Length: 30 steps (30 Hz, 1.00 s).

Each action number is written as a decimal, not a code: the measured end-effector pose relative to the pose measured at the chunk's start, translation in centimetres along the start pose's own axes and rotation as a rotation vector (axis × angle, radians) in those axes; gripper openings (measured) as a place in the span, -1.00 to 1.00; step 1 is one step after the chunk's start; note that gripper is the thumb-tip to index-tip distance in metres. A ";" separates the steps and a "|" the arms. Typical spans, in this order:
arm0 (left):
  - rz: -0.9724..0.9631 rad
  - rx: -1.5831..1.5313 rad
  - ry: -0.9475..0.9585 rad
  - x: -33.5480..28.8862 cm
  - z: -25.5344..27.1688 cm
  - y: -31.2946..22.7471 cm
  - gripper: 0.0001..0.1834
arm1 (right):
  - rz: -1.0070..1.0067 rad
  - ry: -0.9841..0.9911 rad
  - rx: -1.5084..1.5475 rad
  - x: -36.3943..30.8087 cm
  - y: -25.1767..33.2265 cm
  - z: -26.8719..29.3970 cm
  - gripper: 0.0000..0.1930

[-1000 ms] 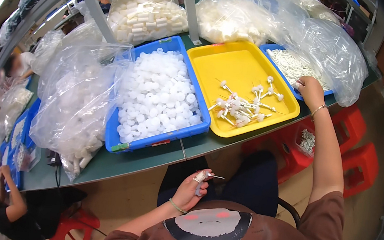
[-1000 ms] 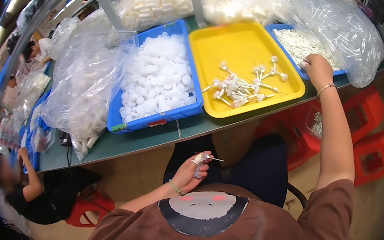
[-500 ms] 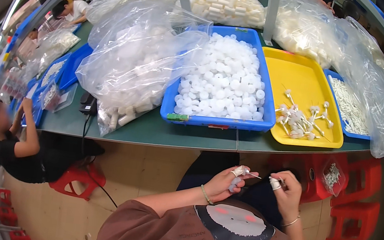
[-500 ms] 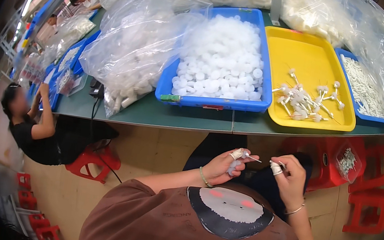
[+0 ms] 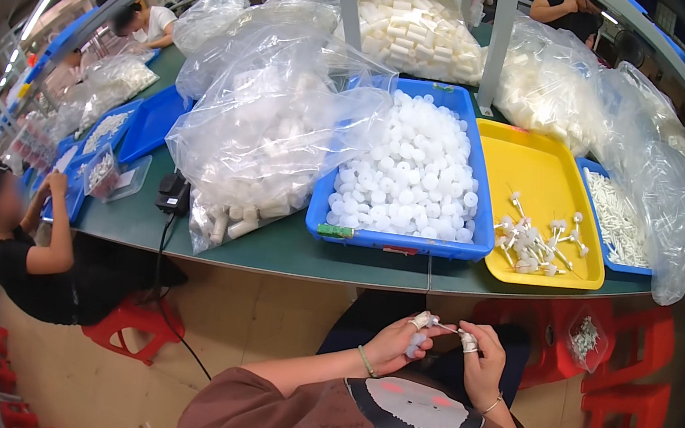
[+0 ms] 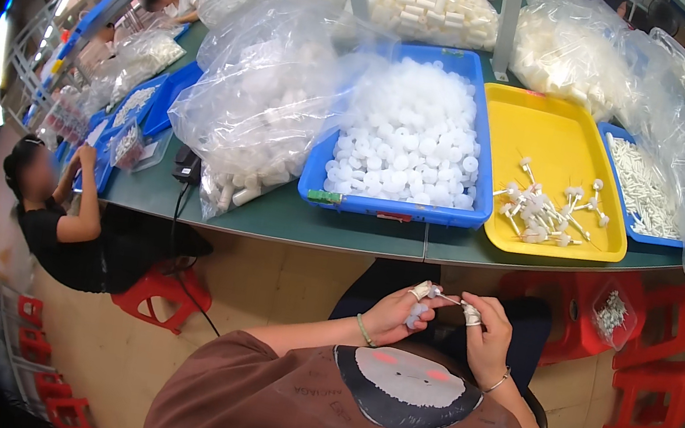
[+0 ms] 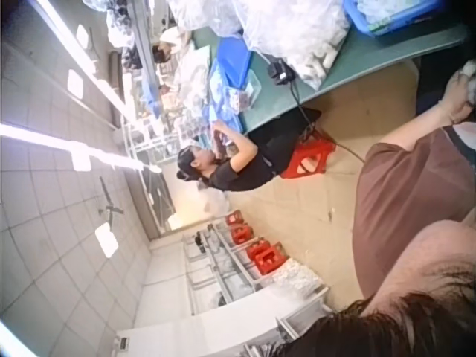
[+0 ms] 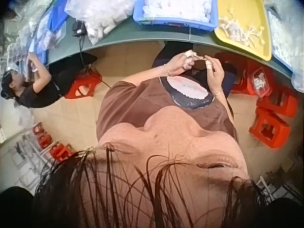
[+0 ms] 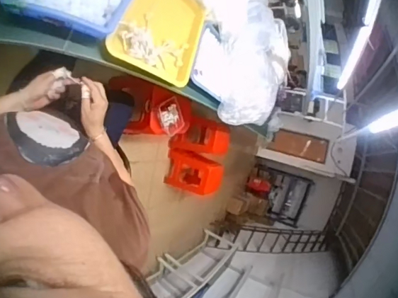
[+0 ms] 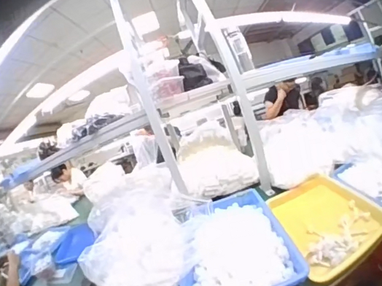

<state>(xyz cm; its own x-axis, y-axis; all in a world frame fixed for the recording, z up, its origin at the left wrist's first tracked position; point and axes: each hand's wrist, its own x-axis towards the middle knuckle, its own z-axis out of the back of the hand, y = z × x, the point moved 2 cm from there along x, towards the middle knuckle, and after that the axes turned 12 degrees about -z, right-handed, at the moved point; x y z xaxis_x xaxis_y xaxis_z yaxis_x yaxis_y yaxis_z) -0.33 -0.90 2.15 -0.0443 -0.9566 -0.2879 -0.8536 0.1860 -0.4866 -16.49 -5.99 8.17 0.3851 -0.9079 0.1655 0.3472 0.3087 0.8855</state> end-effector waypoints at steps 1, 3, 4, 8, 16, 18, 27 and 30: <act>0.006 0.015 -0.023 -0.1 0.1 0.0 -0.75 | -0.002 0.010 0.006 -0.1 -0.1 -0.2 -0.74; 0.012 0.036 -0.023 -0.1 0.5 0.3 -0.74 | -0.066 0.059 -0.009 -0.2 -0.2 -0.3 -0.77; 0.013 0.042 0.000 0.0 1.0 0.5 -0.73 | -0.016 0.049 -0.056 -0.2 -0.2 -0.2 -0.78; 0.015 0.065 0.017 0.0 0.9 0.5 -0.72 | 0.129 -0.016 -0.218 -0.3 0.0 0.1 -0.80; -0.043 0.092 0.029 -0.1 0.8 0.2 -0.77 | 0.064 -0.033 -0.125 -0.5 -0.1 0.1 -0.82; -0.051 0.130 0.007 0.0 1.0 0.3 -0.78 | 0.051 -0.030 -0.152 -0.6 0.1 0.1 -0.82; -0.056 0.125 0.034 0.4 1.7 0.6 -0.77 | 0.112 -0.026 -0.192 -0.3 -0.5 -0.4 -0.80; -0.059 0.150 -0.015 0.6 1.7 0.8 -0.77 | 0.145 -0.025 -0.213 -0.2 -0.4 -0.6 -0.80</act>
<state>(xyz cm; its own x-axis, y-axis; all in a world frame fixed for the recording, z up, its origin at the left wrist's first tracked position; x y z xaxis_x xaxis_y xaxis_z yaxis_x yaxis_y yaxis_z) -0.10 -0.93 0.16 0.0124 -0.9638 -0.2664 -0.7671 0.1617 -0.6208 -16.21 -5.73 7.56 0.4235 -0.8557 0.2974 0.4629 0.4866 0.7409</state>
